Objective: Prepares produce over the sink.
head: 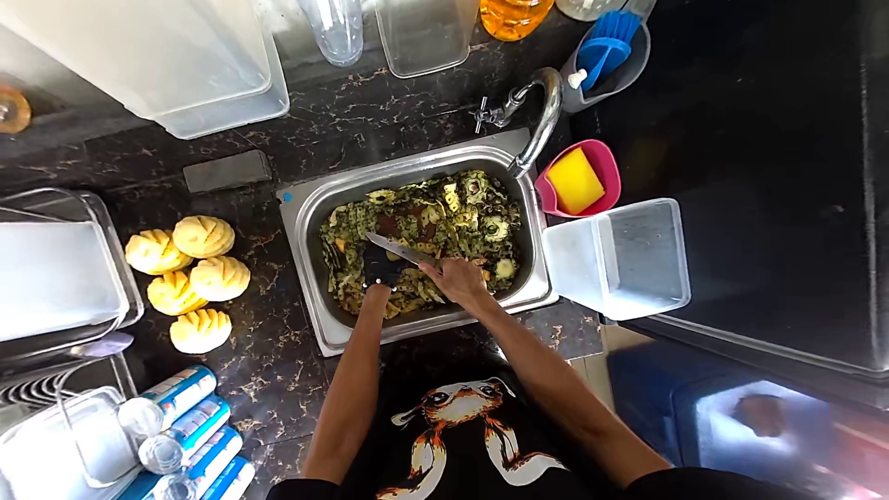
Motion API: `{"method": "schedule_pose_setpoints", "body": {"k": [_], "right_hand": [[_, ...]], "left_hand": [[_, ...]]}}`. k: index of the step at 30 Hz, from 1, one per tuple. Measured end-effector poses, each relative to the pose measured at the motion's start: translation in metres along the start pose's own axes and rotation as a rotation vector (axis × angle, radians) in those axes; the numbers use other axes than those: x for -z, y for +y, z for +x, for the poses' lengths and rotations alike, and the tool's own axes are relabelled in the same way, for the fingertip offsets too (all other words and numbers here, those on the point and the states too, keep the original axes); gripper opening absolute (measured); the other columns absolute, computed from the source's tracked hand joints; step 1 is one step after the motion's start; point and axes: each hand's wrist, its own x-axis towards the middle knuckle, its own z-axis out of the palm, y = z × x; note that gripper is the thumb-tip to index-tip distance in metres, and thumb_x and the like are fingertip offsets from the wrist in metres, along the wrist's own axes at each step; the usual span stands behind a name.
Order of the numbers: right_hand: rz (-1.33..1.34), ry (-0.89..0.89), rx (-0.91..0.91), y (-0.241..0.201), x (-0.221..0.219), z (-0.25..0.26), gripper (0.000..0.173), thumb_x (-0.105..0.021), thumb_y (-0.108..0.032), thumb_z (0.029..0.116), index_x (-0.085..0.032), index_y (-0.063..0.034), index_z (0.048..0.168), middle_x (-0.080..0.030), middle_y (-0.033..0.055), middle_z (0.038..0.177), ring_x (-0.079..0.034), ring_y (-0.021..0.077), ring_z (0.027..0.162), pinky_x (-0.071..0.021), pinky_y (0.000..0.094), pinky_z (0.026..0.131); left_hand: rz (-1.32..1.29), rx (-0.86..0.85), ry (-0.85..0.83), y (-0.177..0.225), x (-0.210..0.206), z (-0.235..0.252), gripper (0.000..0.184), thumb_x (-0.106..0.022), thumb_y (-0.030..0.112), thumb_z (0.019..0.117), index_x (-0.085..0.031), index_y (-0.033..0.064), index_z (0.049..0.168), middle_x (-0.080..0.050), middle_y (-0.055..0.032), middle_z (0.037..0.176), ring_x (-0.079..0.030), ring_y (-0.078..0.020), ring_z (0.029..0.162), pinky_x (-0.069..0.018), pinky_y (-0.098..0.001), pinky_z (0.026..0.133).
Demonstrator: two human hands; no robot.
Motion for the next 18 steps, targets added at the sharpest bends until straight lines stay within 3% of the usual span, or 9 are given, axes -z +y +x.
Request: {"method": "schedule_pose_setpoints", "body": {"k": [4, 5, 6, 7, 9, 12, 13, 15, 18], "right_hand": [[-0.054, 0.068, 0.012, 0.002, -0.004, -0.004, 0.082, -0.036, -0.078, 0.0965, -0.071, -0.0048, 0.09, -0.071, 0.0205, 0.088, -0.07, 0.0408, 0.089, -0.0535, 0.0601, 0.072], [-0.045, 0.063, 0.014, 0.003, -0.006, -0.003, 0.081, -0.036, -0.078, 0.0963, -0.071, -0.0052, 0.089, -0.07, 0.0206, 0.088, -0.07, 0.0411, 0.088, -0.0532, 0.0604, 0.072], [-0.032, 0.055, 0.013, 0.005, -0.007, -0.002, 0.082, -0.035, -0.079, 0.0957, -0.07, -0.0055, 0.088, -0.07, 0.0206, 0.087, -0.07, 0.0412, 0.088, -0.0535, 0.0609, 0.071], [-0.017, 0.052, 0.015, 0.006, -0.008, -0.002, 0.082, -0.035, -0.079, 0.0956, -0.07, -0.0054, 0.087, -0.07, 0.0207, 0.087, -0.07, 0.0414, 0.087, -0.0537, 0.0614, 0.071], [0.011, 0.051, 0.019, 0.006, -0.008, -0.004, 0.082, -0.035, -0.079, 0.0961, -0.069, -0.0049, 0.086, -0.069, 0.021, 0.084, -0.07, 0.042, 0.085, -0.0529, 0.062, 0.069], [0.014, 0.051, 0.017, 0.007, -0.01, -0.004, 0.084, -0.033, -0.081, 0.0951, -0.069, -0.0048, 0.084, -0.068, 0.0209, 0.081, -0.069, 0.0416, 0.081, -0.0526, 0.062, 0.066], [0.009, 0.047, 0.014, 0.007, -0.011, -0.001, 0.085, -0.032, -0.082, 0.0946, -0.068, -0.0046, 0.084, -0.068, 0.0209, 0.081, -0.069, 0.0414, 0.081, -0.0529, 0.0618, 0.066], [-0.021, 0.014, 0.005, 0.002, -0.007, 0.006, 0.086, -0.032, -0.081, 0.0951, -0.069, -0.0036, 0.087, -0.069, 0.0215, 0.084, -0.07, 0.0416, 0.086, -0.0533, 0.0617, 0.07], [-0.025, -0.056, 0.023, -0.022, 0.007, 0.021, 0.089, -0.03, -0.08, 0.0963, -0.069, -0.0006, 0.09, -0.07, 0.0232, 0.092, -0.07, 0.0421, 0.096, -0.0531, 0.0623, 0.077]], "left_hand": [[0.061, -0.133, 0.18, -0.028, -0.038, 0.061, 0.045, -0.054, 0.016, 0.1057, -0.047, -0.0045, 0.145, -0.049, -0.0248, 0.15, -0.045, -0.0363, 0.143, -0.0342, -0.0495, 0.118], [0.024, -0.202, 0.326, -0.031, -0.048, 0.079, 0.052, -0.065, 0.02, 0.0997, -0.05, -0.0041, 0.143, -0.052, -0.0255, 0.146, -0.048, -0.0372, 0.139, -0.0365, -0.0496, 0.116], [-0.065, -0.329, 0.56, -0.032, -0.057, 0.099, 0.064, -0.081, 0.023, 0.0843, -0.056, -0.005, 0.136, -0.058, -0.0277, 0.137, -0.055, -0.0399, 0.13, -0.0428, -0.0508, 0.111], [-0.113, -0.398, 0.619, -0.027, -0.052, 0.099, 0.077, -0.088, 0.022, 0.0774, -0.053, -0.006, 0.139, -0.055, -0.0296, 0.139, -0.054, -0.0424, 0.13, -0.0434, -0.0523, 0.11], [-0.087, -0.313, 0.359, -0.006, -0.015, 0.056, 0.082, -0.082, 0.015, 0.0869, -0.036, -0.005, 0.151, -0.04, -0.0283, 0.154, -0.04, -0.0411, 0.143, -0.0361, -0.0507, 0.117], [0.055, -0.206, 0.18, 0.0, 0.001, 0.055, 0.069, -0.069, 0.025, 0.0985, -0.037, -0.0007, 0.154, -0.038, -0.0217, 0.159, -0.037, -0.0337, 0.148, -0.0328, -0.0464, 0.119], [0.049, -0.244, 0.248, -0.006, -0.009, 0.077, 0.073, -0.074, 0.031, 0.0949, -0.04, -0.0004, 0.152, -0.043, -0.0218, 0.156, -0.04, -0.0337, 0.146, -0.0349, -0.0464, 0.118], [-0.109, -0.401, 0.493, -0.026, -0.044, 0.133, 0.093, -0.091, 0.034, 0.0732, -0.047, -0.0006, 0.148, -0.05, -0.0249, 0.148, -0.047, -0.0378, 0.139, -0.0373, -0.0498, 0.117], [-0.104, -0.355, 0.42, -0.038, -0.048, 0.123, 0.082, -0.091, 0.025, 0.0753, -0.051, 0.0036, 0.144, -0.056, -0.024, 0.142, -0.053, -0.0394, 0.133, -0.0445, -0.0563, 0.109]]}}
